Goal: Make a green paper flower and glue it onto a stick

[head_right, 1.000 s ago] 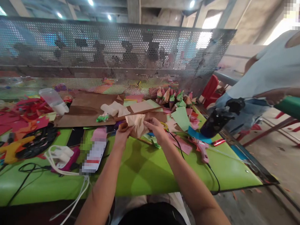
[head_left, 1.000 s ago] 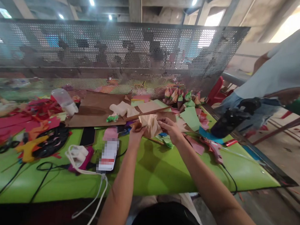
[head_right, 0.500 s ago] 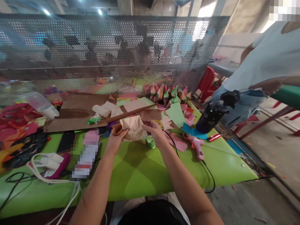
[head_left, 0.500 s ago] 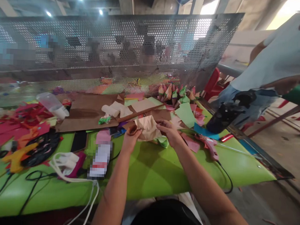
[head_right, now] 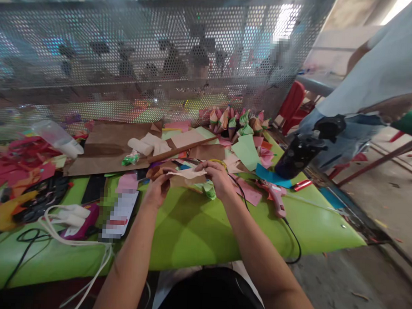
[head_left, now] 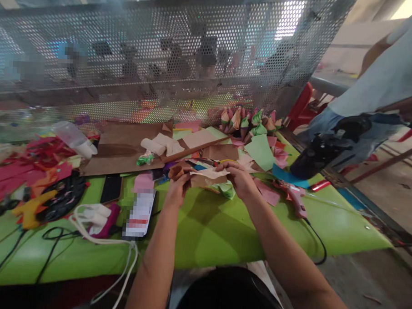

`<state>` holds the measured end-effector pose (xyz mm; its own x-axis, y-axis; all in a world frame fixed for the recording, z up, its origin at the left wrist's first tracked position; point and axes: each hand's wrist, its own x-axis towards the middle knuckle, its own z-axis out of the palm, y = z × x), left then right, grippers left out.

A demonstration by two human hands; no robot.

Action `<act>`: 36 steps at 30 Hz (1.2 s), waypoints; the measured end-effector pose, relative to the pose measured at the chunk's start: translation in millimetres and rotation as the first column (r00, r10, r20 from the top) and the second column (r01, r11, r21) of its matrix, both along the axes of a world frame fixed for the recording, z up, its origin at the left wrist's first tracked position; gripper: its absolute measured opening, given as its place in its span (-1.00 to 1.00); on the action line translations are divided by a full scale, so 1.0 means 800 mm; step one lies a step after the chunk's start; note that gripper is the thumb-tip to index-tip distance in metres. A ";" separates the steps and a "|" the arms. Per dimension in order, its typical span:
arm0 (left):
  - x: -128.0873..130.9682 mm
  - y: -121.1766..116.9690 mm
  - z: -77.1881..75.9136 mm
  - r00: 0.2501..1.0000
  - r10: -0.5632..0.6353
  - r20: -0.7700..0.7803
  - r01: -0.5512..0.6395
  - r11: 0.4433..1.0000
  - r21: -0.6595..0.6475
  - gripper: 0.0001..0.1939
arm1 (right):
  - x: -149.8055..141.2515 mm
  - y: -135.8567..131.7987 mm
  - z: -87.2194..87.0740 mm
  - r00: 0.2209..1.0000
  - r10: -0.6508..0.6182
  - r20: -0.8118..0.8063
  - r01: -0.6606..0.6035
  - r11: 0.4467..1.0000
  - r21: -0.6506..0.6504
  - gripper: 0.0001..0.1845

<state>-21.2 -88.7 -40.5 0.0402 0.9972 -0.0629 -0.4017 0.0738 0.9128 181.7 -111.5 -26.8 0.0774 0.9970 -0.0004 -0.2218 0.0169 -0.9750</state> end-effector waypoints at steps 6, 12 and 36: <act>0.002 0.012 -0.019 0.995 0.067 -0.081 -0.062 0.997 0.055 -0.52 | -0.001 -0.003 0.002 0.999 0.032 0.021 -0.033 0.998 0.047 -0.60; 0.003 0.013 -0.025 0.983 0.016 -0.184 0.007 0.992 0.127 -0.46 | -0.005 0.002 -0.001 1.000 0.000 -0.005 0.000 0.999 0.040 -0.47; -0.005 -0.002 -0.001 0.982 -0.166 -0.084 0.171 0.984 0.049 -0.59 | -0.007 0.003 0.000 0.995 -0.085 -0.051 0.091 0.987 0.136 -0.88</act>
<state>-25.5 -90.3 -41.6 0.2049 0.9786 -0.0174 -0.3137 0.0825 0.9459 176.4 -108.9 -26.9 0.1682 0.9770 0.1309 -0.2568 0.1717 -0.9511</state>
